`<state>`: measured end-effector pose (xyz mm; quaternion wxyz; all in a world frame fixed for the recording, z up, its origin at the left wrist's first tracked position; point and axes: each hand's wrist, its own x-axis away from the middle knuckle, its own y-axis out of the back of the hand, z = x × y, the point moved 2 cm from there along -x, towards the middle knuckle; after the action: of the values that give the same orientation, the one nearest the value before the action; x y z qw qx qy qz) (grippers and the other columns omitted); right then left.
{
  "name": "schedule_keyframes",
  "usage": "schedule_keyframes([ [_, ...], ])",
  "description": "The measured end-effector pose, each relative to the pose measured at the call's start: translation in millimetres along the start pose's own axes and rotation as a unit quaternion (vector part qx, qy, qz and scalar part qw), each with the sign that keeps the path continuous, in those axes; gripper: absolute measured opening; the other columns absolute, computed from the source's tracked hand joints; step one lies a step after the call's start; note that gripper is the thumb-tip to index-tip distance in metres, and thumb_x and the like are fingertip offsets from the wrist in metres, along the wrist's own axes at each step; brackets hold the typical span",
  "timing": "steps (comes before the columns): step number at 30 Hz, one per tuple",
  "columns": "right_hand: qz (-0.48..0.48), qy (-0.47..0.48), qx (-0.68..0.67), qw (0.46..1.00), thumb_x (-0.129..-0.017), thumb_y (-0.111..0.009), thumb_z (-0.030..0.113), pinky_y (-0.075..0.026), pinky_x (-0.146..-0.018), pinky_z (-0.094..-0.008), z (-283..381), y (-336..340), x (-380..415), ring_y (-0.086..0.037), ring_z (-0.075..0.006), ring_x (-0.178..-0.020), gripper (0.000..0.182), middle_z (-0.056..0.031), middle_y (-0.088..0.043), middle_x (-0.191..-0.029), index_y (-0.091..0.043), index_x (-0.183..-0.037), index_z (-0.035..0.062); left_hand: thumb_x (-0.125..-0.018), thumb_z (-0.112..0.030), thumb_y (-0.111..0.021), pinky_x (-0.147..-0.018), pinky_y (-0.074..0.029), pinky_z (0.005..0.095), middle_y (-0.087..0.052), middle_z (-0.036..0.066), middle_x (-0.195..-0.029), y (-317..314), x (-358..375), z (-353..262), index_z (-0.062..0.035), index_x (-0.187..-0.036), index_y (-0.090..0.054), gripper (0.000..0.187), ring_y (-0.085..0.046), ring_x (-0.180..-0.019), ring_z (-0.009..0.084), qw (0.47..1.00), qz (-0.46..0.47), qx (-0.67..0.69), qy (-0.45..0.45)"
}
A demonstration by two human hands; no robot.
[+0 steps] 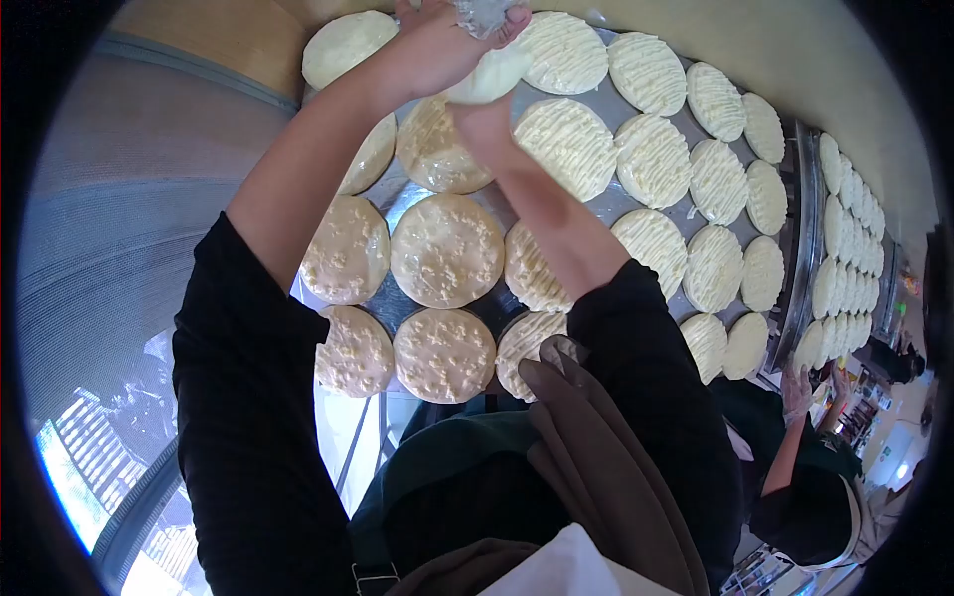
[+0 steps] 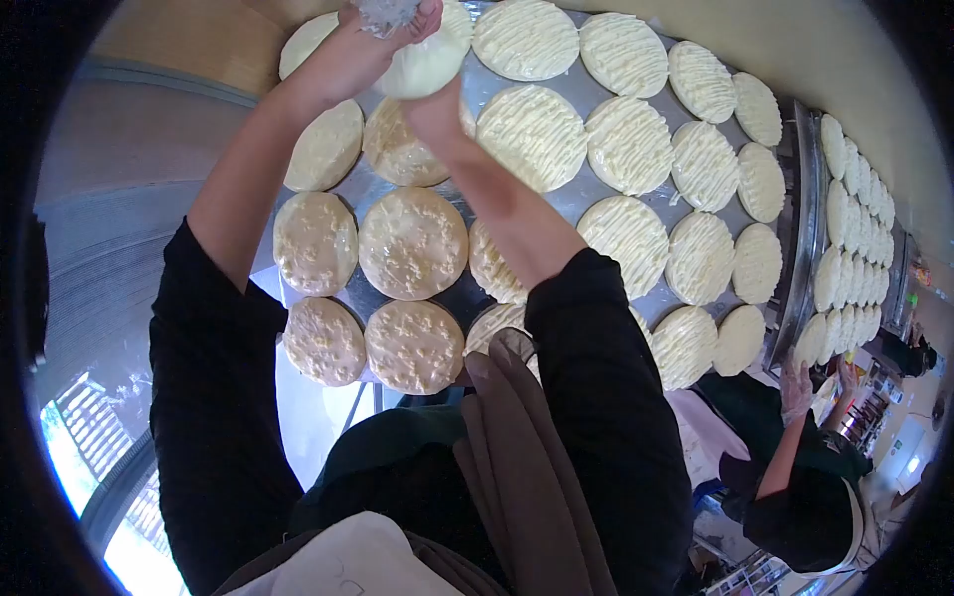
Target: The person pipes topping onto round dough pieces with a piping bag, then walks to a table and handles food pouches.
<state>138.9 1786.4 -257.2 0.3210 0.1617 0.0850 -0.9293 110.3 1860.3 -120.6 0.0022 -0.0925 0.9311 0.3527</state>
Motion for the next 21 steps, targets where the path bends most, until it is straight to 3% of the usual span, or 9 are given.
schedule_keyframes([
  [1,-0.020,-0.010,-0.019,1.000,-0.066,-0.063,-0.003,-0.046,-0.071,-0.0302,5,-6,11,-0.056,-0.0186,-0.085,0.048,-0.0078,-0.055,-0.097,-0.044,-0.110,0.0007,-0.091,-0.047,-0.028,-0.091,-0.027,0.0486,-0.049,0.018,-0.102,-1,0,-1,-0.0046,-0.101,-0.045,0.047,-0.044,-0.101,0.0327,1.000,-0.008,-0.017,-0.006],
  [4,0.049,-0.106,0.034,0.993,-0.065,-0.063,-0.003,-0.046,-0.074,-0.0307,7,-7,21,-0.055,-0.0186,-0.090,0.048,-0.0089,-0.054,-0.098,-0.044,-0.109,0.0002,-0.092,-0.042,-0.033,-0.084,-0.036,0.0403,-0.051,0.016,-0.094,-5,12,-9,-0.0030,-0.096,-0.047,0.041,-0.047,-0.091,0.0286,0.993,-0.069,-0.093,0.009],
  [7,-0.004,-0.110,-0.072,0.991,-0.066,-0.063,-0.002,-0.044,-0.079,-0.0318,7,17,-7,-0.052,-0.0198,-0.097,0.048,-0.0107,-0.053,-0.102,-0.044,-0.110,-0.0002,-0.092,-0.041,-0.034,-0.085,-0.035,0.0411,-0.051,0.016,-0.095,-7,14,-18,-0.0027,-0.096,-0.047,0.041,-0.047,-0.093,0.0285,0.995,-0.098,-0.028,0.020],
  [10,0.034,-0.039,0.025,0.998,-0.068,-0.062,-0.002,-0.044,-0.079,-0.0325,-1,27,-20,-0.052,-0.0199,-0.098,0.047,-0.0119,-0.053,-0.105,-0.042,-0.111,-0.0007,-0.092,-0.041,-0.035,-0.087,-0.034,0.0419,-0.051,0.015,-0.096,-5,4,-6,-0.0031,-0.098,-0.047,0.040,-0.047,-0.095,0.0280,0.998,-0.024,0.047,0.035],
  [13,-0.065,0.069,0.148,0.984,-0.068,-0.062,-0.003,-0.047,-0.072,-0.0308,20,-1,20,-0.057,-0.0182,-0.087,0.039,-0.0106,-0.057,-0.097,-0.047,-0.104,-0.0018,-0.092,-0.038,-0.037,-0.083,-0.037,0.0374,-0.051,0.014,-0.093,-9,4,-6,-0.0025,-0.098,-0.047,0.038,-0.048,-0.091,0.0251,0.999,-0.030,0.012,0.004],
  [16,0.002,0.015,0.070,0.997,-0.069,-0.061,-0.002,-0.046,-0.076,-0.0316,15,5,21,-0.056,-0.0190,-0.090,0.040,-0.0114,-0.056,-0.098,-0.047,-0.107,-0.0014,-0.092,-0.035,-0.038,-0.078,-0.039,0.0330,-0.051,0.012,-0.090,-15,12,-2,-0.0016,-0.098,-0.048,0.036,-0.048,-0.085,0.0231,0.999,-0.045,-0.020,0.000],
  [19,0.056,-0.146,0.011,0.988,-0.071,-0.059,0.001,-0.039,-0.088,-0.0340,13,35,-13,-0.049,-0.0220,-0.104,0.046,-0.0141,-0.050,-0.110,-0.042,-0.115,0.0000,-0.093,-0.039,-0.034,-0.081,-0.038,0.0353,-0.051,0.015,-0.093,-12,8,-6,-0.0008,-0.099,-0.047,0.041,-0.048,-0.089,0.0258,0.996,-0.023,0.077,0.027],
  [21,0.030,-0.110,0.012,0.993,-0.069,-0.064,0.003,-0.041,-0.086,-0.0327,6,35,-15,-0.052,-0.0200,-0.103,0.047,-0.0124,-0.054,-0.108,-0.047,-0.112,0.0013,-0.093,-0.040,-0.033,-0.083,-0.037,0.0364,-0.051,0.016,-0.094,-14,4,-9,-0.0004,-0.100,-0.046,0.043,-0.048,-0.090,0.0272,0.995,-0.016,0.080,0.060],
])
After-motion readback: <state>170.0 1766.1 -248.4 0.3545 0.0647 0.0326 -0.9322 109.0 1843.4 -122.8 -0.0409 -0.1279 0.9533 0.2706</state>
